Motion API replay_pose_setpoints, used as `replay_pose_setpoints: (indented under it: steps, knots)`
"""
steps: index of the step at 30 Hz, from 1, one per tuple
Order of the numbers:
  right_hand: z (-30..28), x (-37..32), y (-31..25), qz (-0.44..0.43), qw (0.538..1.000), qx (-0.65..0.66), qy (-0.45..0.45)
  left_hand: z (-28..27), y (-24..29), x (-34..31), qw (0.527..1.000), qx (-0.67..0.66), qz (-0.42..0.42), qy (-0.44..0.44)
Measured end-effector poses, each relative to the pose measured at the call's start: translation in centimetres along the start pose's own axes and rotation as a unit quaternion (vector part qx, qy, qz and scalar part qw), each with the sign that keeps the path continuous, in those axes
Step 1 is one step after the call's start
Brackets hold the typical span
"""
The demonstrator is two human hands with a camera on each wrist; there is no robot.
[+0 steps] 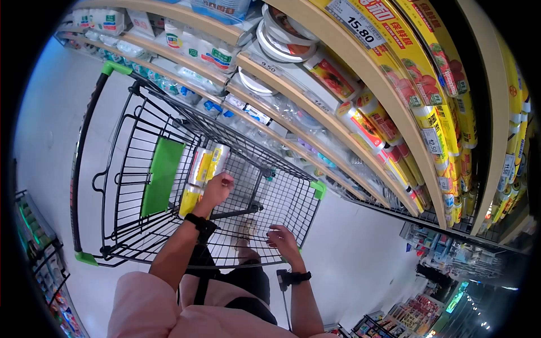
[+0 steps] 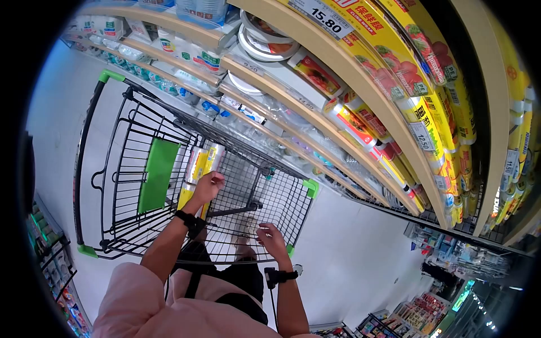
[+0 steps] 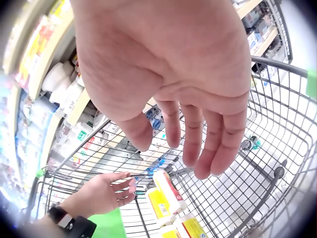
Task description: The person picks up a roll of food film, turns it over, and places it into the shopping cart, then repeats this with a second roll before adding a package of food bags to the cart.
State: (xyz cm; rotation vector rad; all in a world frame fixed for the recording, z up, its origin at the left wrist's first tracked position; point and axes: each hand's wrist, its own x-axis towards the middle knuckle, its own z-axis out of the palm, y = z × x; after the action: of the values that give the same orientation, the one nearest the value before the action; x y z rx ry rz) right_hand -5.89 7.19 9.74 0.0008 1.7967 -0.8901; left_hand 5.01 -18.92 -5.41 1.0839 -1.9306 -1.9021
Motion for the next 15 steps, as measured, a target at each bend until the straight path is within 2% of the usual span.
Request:
replay_pose_setpoints:
  steps: [3, 4, 7, 11, 15]
  knots:
    - [-1.3, 0.8, 0.2, -0.029, 0.999, 0.015, -0.018, 0.0, 4.4, -2.7, 0.998, -0.015, -0.053, 0.001]
    - [-1.6, 1.2, 0.0, -0.042, 0.999, 0.014, -0.025, 0.5, 3.1, -3.3, 0.996, -0.073, -0.044, -0.001]
    - [-3.0, 3.1, 0.5, -0.063, 0.997, 0.014, -0.036, 1.3, 4.9, -5.5, 0.993, -0.112, -0.044, 0.018]
    - [-5.5, 4.8, -1.0, -0.15, 0.987, -0.013, -0.056, 2.5, 7.5, -9.3, 0.986, -0.15, -0.045, 0.065]
    - [-7.8, 5.0, -4.1, -0.2, 0.978, -0.051, 0.026, 3.9, 8.2, -10.5, 0.97, -0.215, -0.048, 0.097]
